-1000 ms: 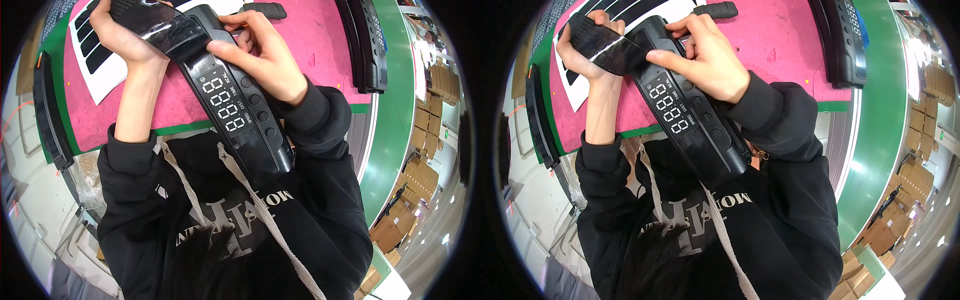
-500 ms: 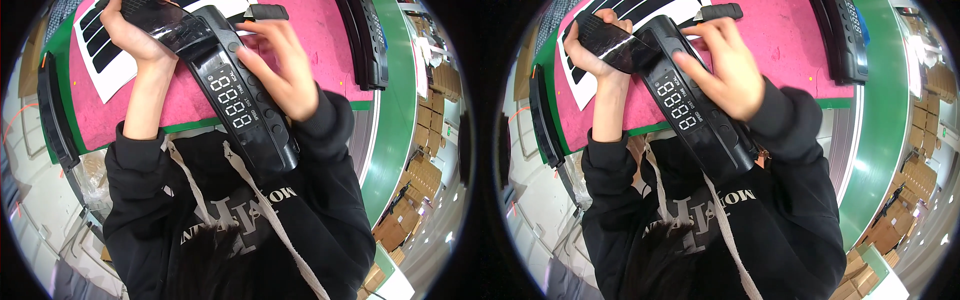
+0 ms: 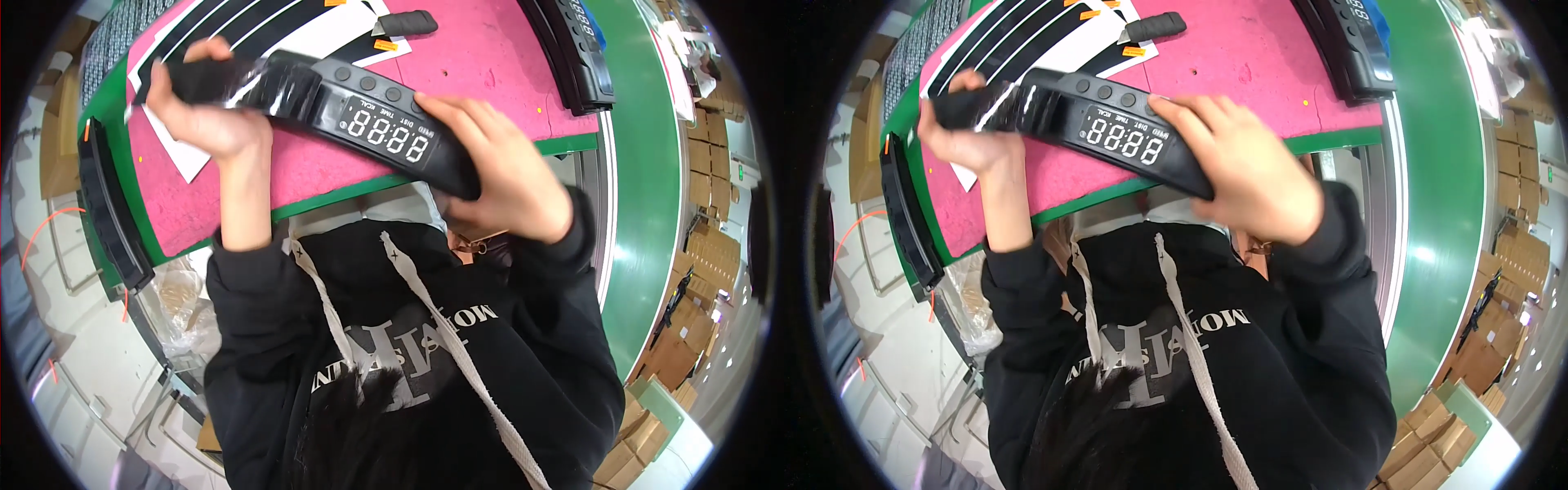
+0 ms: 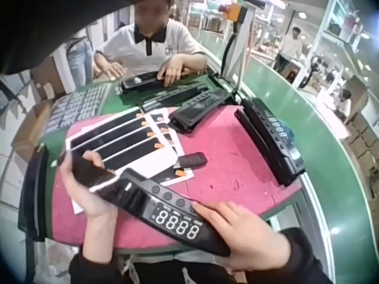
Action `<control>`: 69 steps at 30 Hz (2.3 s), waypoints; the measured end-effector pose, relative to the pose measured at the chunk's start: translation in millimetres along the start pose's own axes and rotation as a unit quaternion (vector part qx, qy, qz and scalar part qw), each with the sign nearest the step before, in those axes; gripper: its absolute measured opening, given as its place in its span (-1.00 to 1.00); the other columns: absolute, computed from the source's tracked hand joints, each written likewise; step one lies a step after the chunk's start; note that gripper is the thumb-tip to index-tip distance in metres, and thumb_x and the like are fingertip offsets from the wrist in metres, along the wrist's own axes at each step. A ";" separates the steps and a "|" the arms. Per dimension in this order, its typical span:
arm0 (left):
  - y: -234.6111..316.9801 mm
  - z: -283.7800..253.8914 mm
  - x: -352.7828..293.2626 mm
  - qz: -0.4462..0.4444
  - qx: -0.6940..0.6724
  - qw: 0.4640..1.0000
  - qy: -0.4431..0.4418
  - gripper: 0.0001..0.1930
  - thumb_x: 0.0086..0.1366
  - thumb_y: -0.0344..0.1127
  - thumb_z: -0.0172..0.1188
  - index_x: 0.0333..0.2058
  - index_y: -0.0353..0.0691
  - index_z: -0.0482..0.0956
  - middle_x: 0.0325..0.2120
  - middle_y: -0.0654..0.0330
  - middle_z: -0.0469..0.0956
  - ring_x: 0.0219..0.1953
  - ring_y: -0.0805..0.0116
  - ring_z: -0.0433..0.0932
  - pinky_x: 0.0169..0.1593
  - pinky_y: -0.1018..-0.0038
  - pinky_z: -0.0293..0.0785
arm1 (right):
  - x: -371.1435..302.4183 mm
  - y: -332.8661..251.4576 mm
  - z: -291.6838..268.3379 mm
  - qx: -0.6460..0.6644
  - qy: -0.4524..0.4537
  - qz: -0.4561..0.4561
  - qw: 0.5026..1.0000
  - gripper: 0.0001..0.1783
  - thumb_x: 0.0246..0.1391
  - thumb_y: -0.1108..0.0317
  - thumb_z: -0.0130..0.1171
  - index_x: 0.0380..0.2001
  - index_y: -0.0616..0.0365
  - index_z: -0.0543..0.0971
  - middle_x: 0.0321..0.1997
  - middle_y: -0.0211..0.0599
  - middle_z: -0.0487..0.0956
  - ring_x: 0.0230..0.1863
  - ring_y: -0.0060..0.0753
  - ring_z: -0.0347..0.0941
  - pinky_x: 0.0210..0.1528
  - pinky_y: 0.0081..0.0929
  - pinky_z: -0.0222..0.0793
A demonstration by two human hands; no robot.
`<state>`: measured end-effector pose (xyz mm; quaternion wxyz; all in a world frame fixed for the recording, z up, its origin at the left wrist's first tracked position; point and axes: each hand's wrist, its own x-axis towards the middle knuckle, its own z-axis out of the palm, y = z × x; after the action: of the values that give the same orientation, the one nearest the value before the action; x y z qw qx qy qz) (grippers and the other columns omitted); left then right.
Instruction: Assembling and inspecting digital display units on a factory production line.
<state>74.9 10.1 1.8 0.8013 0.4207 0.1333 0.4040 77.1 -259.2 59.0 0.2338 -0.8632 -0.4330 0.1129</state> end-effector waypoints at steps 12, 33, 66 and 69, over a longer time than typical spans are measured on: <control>36.5 -4.0 -84.8 0.019 0.132 0.987 0.087 -0.38 0.34 0.29 -0.24 -0.35 -0.25 0.42 -0.56 0.17 0.48 -0.75 0.42 0.40 -0.79 0.61 0.21 | 21.3 32.5 -18.2 -0.012 0.034 -0.078 0.996 -0.02 -0.28 0.50 0.37 0.32 0.13 0.23 0.32 -0.27 0.38 0.30 -0.20 0.31 0.38 -0.14 -0.03; 4.2 -40.0 -91.0 0.074 0.099 0.986 0.115 -0.46 0.27 0.29 -0.21 -0.43 -0.16 0.24 -0.68 0.23 0.32 -0.66 0.41 0.37 -0.58 0.58 0.26 | -5.5 28.7 78.6 -0.093 0.322 0.039 0.942 -0.18 -0.05 0.41 0.22 0.30 0.26 0.17 0.29 -0.41 0.44 0.30 -0.37 0.33 0.36 -0.31 -0.09; 29.6 -11.4 -95.1 0.046 0.182 0.982 -0.027 -0.36 0.20 0.34 -0.04 -0.32 -0.28 0.28 -0.57 0.16 0.42 -0.67 0.37 0.40 -0.63 0.52 0.36 | -31.6 48.8 45.8 -0.199 0.322 0.074 0.923 -0.54 0.29 0.14 -0.05 0.18 0.08 0.43 0.28 -0.14 0.41 0.30 -0.19 0.30 0.30 -0.20 0.05; 35.2 0.8 -88.5 0.110 0.175 0.976 -0.068 -0.35 0.16 0.30 0.08 -0.27 -0.30 0.30 -0.52 0.16 0.44 -0.60 0.39 0.45 -0.57 0.53 0.39 | -38.6 60.3 37.5 -0.220 0.308 0.084 0.922 -0.57 0.31 0.13 -0.07 0.11 0.11 0.47 0.22 -0.12 0.46 0.24 -0.20 0.36 0.26 -0.24 0.12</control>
<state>0.1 -46.4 18.7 0.6730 0.5930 0.1002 0.4305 81.0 -309.8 -3.9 0.1496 -0.9181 -0.2800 -0.2373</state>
